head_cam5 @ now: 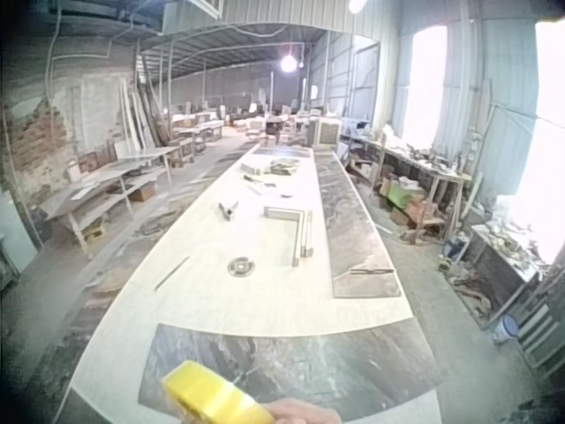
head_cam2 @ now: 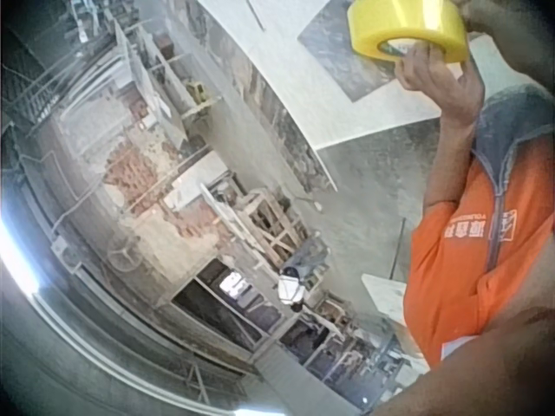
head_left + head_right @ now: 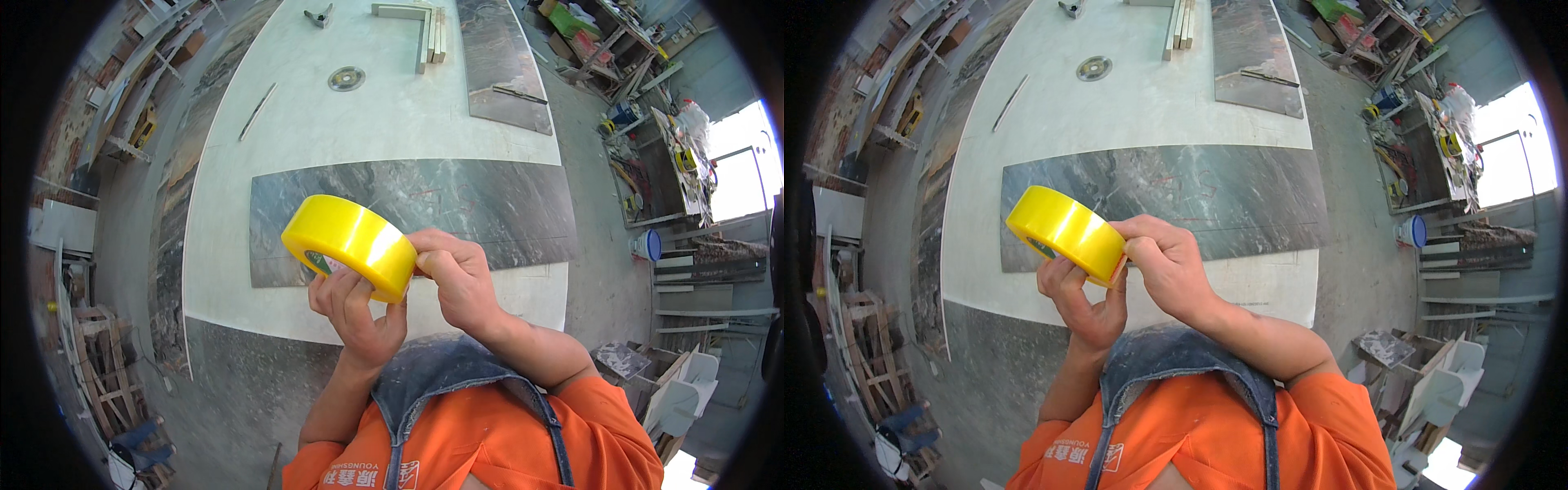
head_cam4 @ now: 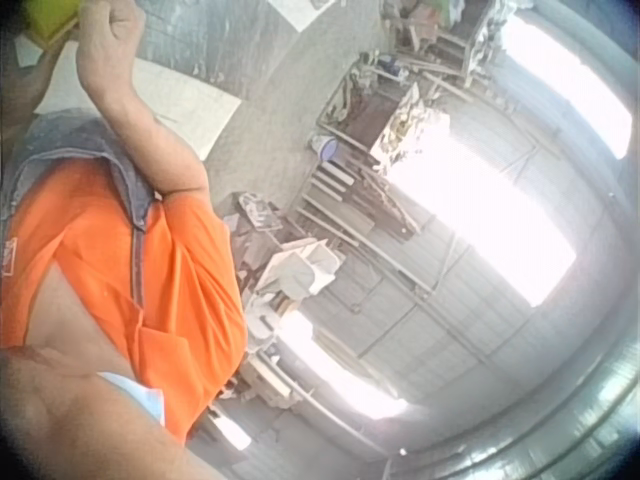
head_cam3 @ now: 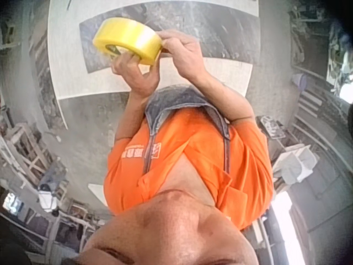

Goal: The person positions a dark stone tile on a workbench, applies yellow tape to mark a cutting line, and uses an angle grinder to cut the tile. The person handles the tile, tape, and grinder throughout the process.

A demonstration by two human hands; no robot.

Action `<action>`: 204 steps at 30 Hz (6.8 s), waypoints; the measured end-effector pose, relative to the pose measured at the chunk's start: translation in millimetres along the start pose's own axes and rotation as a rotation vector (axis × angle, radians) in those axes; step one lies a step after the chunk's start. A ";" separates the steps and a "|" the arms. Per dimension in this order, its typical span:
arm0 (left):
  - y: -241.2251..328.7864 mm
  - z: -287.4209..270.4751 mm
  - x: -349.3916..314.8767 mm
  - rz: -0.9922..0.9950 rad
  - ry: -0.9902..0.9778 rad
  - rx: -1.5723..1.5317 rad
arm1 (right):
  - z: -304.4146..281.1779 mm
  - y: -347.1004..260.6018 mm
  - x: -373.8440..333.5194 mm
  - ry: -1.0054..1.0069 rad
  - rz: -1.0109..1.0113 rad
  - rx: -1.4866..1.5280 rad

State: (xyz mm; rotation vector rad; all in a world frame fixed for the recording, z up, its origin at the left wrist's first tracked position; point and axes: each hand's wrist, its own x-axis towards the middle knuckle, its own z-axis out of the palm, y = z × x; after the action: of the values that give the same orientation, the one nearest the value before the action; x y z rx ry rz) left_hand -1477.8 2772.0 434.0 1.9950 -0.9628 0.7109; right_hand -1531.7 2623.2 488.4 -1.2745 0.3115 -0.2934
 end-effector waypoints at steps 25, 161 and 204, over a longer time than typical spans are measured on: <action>11.4 4.9 -4.3 -0.044 0.032 0.045 | 3.0 15.2 -12.7 -0.037 -0.203 -0.222; -35.3 -14.6 8.0 0.289 0.161 0.405 | 14.7 -42.8 -6.5 -0.029 0.156 -0.454; 34.3 -5.6 0.1 -0.616 0.005 -0.566 | -4.5 -7.2 -18.0 -0.096 -0.099 -0.153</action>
State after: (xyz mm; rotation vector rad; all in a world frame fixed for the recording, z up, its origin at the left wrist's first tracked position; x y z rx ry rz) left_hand -1506.6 2763.1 451.1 1.6350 -0.4248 0.0800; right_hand -1550.4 2624.2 495.4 -1.4523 0.1914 -0.2962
